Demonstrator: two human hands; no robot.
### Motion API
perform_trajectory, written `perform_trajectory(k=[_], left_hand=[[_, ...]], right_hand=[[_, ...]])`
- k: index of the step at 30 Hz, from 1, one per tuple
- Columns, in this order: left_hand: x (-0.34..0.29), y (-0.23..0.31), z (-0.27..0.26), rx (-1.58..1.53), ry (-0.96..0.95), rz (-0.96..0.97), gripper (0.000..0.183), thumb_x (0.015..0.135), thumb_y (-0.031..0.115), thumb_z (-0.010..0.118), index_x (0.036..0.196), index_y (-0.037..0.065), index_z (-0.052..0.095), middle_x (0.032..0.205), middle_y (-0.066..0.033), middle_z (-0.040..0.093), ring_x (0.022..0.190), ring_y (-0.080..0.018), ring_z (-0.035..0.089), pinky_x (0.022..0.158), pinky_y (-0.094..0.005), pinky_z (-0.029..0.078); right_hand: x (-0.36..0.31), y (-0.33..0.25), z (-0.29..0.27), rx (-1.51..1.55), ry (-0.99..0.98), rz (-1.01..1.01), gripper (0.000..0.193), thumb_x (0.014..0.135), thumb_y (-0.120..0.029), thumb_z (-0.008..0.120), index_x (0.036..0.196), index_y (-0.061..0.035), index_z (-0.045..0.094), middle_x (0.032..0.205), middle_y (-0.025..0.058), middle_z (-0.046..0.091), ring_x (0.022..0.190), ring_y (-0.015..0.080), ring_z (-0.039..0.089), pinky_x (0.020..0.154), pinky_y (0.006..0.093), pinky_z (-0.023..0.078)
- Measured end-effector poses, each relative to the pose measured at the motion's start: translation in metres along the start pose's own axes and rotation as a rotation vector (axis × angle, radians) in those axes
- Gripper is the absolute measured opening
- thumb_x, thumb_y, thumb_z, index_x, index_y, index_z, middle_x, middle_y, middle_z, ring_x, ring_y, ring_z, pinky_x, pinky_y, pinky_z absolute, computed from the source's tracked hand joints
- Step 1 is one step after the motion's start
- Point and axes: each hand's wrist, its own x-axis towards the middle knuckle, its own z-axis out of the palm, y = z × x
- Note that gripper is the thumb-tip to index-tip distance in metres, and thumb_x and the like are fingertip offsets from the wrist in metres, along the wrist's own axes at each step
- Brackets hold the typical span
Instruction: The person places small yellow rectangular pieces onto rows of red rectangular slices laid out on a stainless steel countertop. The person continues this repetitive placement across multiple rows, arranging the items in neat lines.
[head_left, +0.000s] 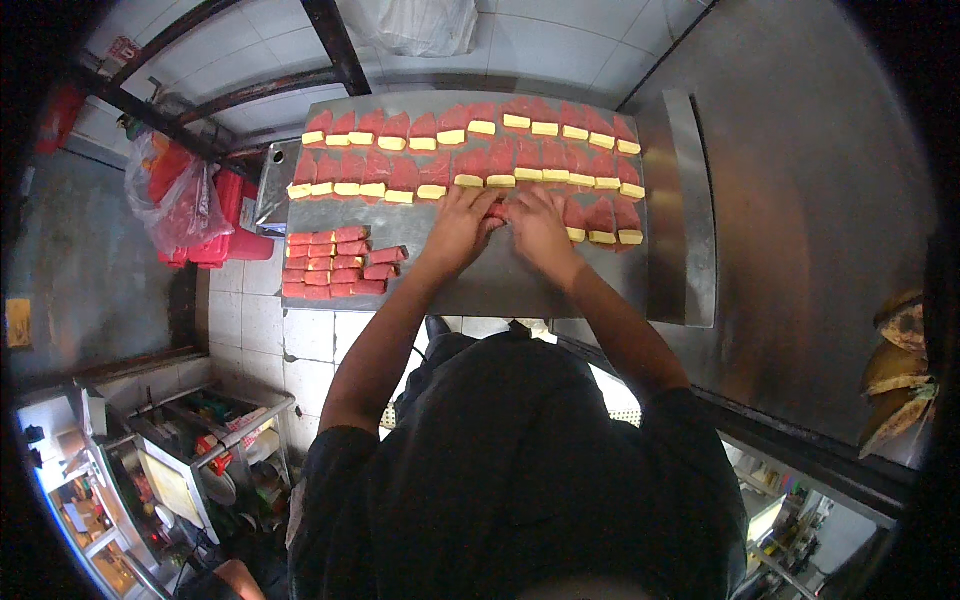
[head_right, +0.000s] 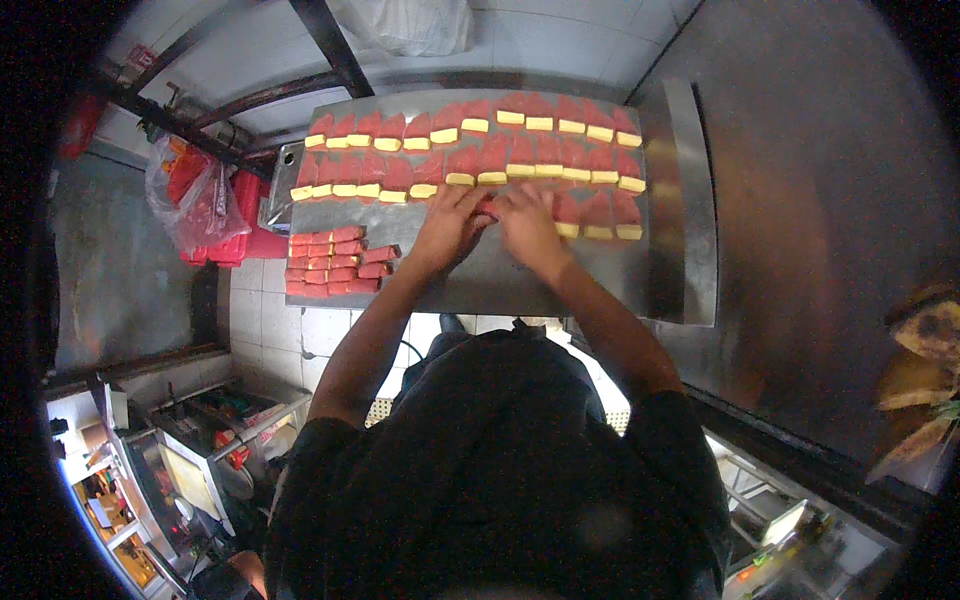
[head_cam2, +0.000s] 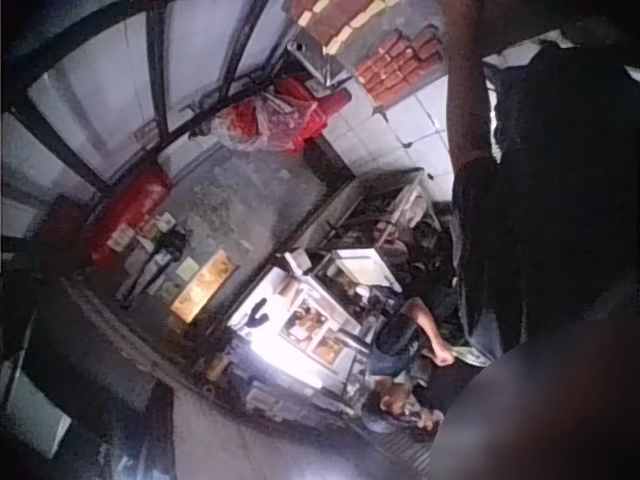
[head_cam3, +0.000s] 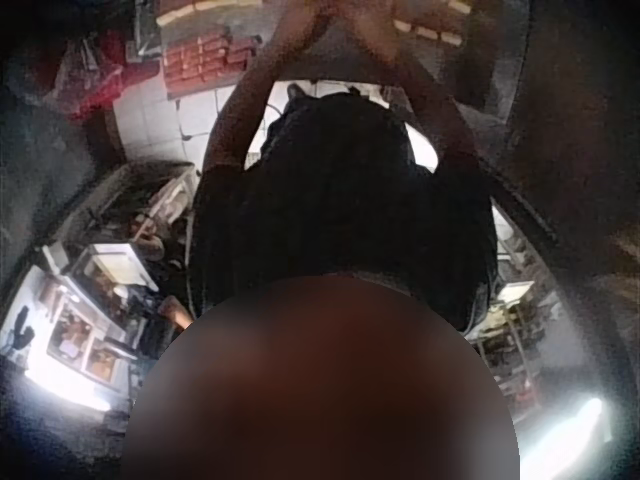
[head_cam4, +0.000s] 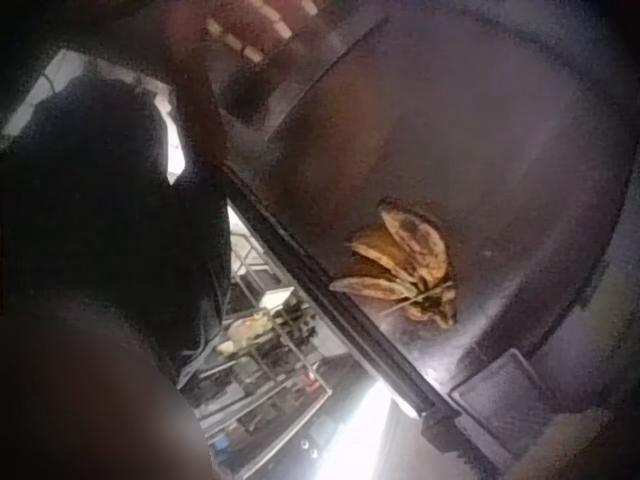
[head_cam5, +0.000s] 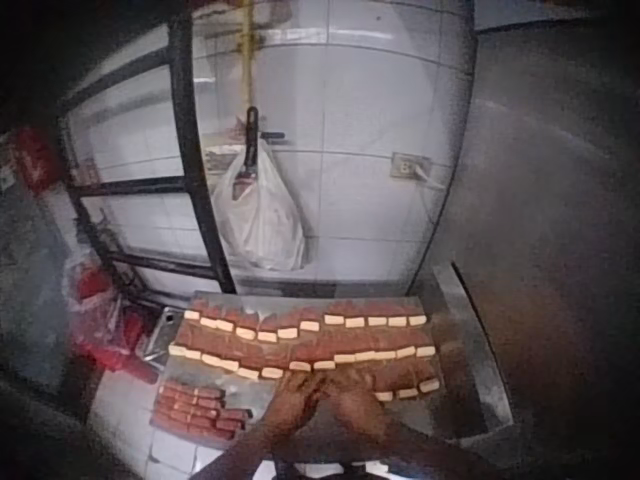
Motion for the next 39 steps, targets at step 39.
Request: perform_trajectory(k=[39], left_hand=[[-0.154, -0.021, -0.071, 0.563, 0.429, -0.433, 0.079, 0.083, 0.053, 0.083, 0.150, 0.021, 0.056, 0.151, -0.0153, 0.045, 0.142, -0.0426, 0.037, 0.117, -0.0674, 0.021]], right_hand=[[0.074, -0.154, 0.044, 0.293, -0.174, -0.051, 0.017, 0.088, -0.017, 0.074, 0.099, -0.0052, 0.073, 0.096, 0.0190, 0.068, 0.101, 0.0411, 0.067, 0.089, 0.0512, 0.055]])
